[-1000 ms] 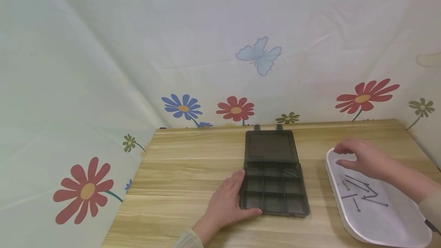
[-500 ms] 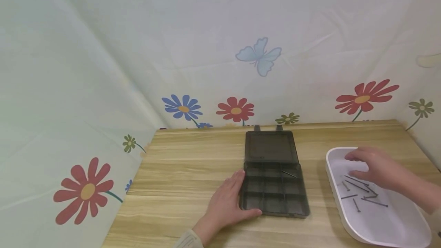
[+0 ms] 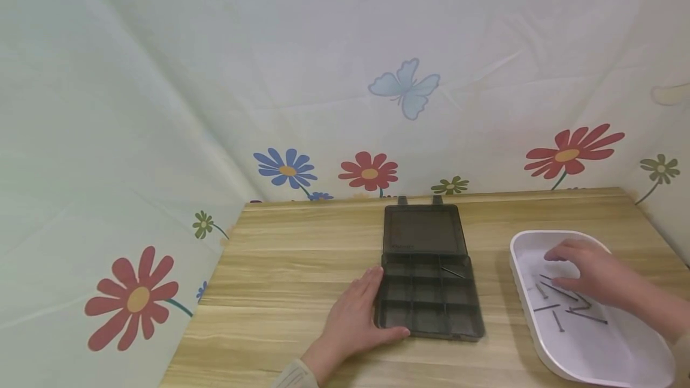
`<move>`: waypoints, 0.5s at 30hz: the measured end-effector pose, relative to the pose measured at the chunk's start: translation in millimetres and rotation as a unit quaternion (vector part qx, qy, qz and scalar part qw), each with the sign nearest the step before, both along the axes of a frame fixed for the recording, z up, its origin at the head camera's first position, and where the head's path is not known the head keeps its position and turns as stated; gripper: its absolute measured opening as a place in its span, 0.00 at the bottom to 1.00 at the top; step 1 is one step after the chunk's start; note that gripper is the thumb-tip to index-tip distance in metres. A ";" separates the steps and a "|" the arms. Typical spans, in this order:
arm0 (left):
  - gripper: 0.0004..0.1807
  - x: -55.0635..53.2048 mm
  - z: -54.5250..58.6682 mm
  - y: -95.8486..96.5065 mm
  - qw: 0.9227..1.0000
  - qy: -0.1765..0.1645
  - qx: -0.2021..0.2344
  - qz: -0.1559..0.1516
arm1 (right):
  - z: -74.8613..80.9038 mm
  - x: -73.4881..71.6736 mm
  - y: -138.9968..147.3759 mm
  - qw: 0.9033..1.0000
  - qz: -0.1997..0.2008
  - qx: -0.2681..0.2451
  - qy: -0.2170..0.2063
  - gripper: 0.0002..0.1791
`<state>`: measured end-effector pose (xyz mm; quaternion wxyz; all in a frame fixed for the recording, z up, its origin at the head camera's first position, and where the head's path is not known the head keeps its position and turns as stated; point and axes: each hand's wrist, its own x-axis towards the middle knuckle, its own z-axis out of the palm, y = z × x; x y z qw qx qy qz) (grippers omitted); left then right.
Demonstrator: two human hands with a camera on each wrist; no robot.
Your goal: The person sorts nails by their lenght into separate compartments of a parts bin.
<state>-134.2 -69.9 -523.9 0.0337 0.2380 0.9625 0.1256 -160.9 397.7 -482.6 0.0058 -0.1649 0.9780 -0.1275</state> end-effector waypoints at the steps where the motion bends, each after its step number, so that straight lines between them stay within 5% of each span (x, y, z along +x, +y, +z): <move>1: 0.68 0.0 0.3 0.1 1.000 -0.001 0.000 0.000 | -1.4 0.0 0.1 1.000 0.000 0.001 0.001 0.24; 8: 0.69 -0.4 0.3 0.3 1.000 -0.003 -0.003 0.003 | -10.2 -2.1 3.5 1.000 -0.005 0.003 -0.014 0.21; 15: 0.68 -0.1 -0.4 0.3 1.000 0.002 -0.005 0.001 | -24.1 -3.5 8.8 1.000 0.017 0.022 0.015 0.17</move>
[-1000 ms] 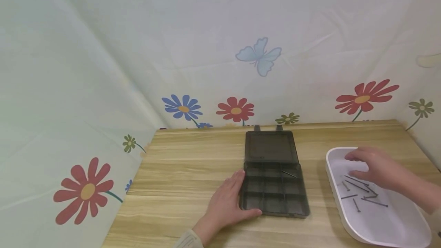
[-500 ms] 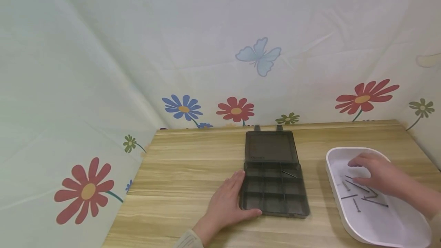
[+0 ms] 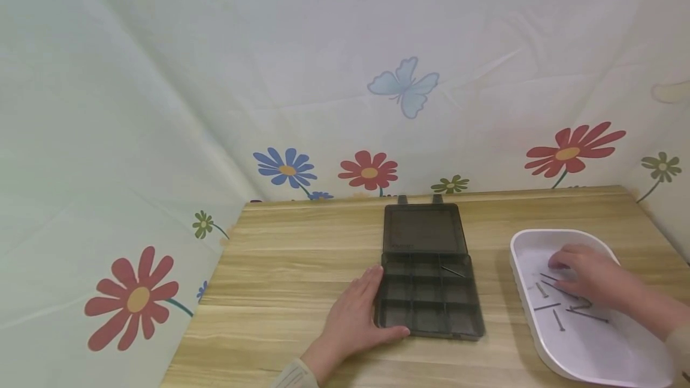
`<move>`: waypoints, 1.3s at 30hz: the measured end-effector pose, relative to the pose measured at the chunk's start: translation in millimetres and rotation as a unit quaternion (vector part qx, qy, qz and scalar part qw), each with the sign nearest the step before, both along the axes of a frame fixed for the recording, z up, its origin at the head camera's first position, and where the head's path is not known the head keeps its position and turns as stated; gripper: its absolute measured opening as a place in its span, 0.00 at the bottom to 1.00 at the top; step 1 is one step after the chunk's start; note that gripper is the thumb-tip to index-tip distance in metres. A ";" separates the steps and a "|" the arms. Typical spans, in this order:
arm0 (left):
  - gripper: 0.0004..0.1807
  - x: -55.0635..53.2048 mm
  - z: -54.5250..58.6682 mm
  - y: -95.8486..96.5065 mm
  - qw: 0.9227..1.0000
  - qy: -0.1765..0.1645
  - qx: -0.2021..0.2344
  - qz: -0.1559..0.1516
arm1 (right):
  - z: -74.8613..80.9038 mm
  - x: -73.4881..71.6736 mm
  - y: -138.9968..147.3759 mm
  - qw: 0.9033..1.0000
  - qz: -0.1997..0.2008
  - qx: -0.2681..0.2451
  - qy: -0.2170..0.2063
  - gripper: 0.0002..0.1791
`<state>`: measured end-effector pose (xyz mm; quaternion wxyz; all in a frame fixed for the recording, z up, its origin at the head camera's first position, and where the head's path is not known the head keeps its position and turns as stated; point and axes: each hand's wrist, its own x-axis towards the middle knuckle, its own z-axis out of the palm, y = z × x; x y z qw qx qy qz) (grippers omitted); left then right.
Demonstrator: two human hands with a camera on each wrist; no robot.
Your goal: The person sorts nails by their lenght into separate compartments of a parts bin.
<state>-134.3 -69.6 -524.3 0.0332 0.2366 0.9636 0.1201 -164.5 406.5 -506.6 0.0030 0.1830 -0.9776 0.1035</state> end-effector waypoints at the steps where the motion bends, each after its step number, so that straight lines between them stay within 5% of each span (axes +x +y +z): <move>1: 0.68 0.1 0.0 -0.1 1.000 0.001 0.000 -0.001 | -1.2 -0.2 0.4 1.000 0.003 0.002 0.001 0.17; 20: 0.68 0.3 2.9 -0.2 1.000 -0.009 0.013 0.003 | -2.8 -1.8 1.0 1.000 0.015 -0.007 0.025 0.13; 39: 0.68 -0.7 3.3 -0.5 1.000 0.002 0.011 -0.001 | 1.3 -5.3 2.6 1.000 0.015 0.007 0.002 0.12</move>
